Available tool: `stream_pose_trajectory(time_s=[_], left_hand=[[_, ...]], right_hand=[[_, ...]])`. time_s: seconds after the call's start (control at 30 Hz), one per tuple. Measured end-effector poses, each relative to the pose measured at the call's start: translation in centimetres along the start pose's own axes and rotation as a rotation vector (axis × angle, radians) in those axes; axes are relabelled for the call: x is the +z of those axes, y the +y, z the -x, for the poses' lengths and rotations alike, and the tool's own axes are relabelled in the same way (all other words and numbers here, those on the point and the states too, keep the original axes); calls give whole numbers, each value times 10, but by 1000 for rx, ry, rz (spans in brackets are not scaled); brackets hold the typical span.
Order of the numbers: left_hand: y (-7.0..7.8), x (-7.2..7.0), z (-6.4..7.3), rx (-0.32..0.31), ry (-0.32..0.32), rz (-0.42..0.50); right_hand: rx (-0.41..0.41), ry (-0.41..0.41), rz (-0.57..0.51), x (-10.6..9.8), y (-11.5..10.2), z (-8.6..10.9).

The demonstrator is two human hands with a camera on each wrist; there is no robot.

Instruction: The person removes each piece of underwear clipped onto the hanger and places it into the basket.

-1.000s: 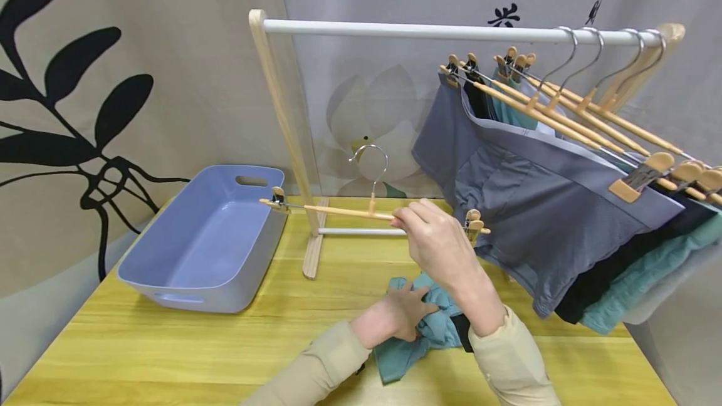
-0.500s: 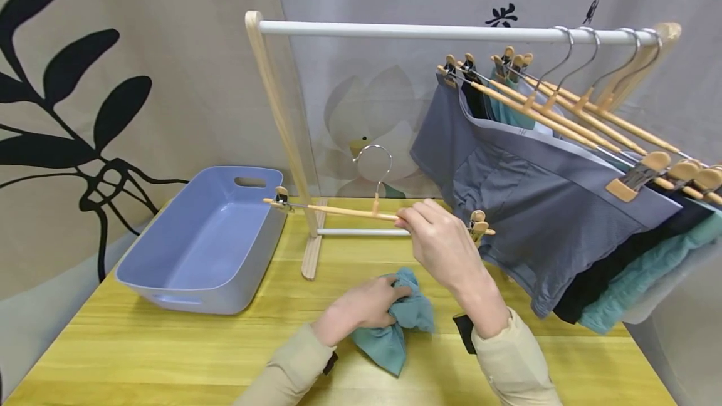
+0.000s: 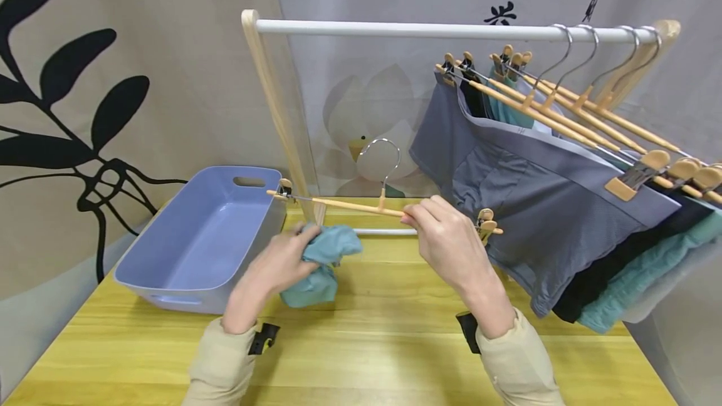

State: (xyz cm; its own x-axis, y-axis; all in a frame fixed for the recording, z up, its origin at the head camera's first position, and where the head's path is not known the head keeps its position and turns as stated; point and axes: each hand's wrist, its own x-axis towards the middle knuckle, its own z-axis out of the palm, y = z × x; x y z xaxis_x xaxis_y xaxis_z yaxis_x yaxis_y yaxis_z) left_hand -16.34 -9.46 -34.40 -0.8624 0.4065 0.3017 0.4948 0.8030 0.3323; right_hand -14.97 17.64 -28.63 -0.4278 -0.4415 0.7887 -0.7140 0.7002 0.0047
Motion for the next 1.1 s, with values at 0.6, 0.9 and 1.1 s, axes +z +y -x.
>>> stream_pose_trajectory(time_s=[0.6,0.9,1.1], left_hand=[[-87,-96,41,-511,226,-102],[-102,-83,42,-624,9,-42],[-99,-80,39,-602,-9,-45]], right_hand=[[5,-23,10,0,1,1],[4,-30,7,1,1,1],[16,-37,13,0,1,2]])
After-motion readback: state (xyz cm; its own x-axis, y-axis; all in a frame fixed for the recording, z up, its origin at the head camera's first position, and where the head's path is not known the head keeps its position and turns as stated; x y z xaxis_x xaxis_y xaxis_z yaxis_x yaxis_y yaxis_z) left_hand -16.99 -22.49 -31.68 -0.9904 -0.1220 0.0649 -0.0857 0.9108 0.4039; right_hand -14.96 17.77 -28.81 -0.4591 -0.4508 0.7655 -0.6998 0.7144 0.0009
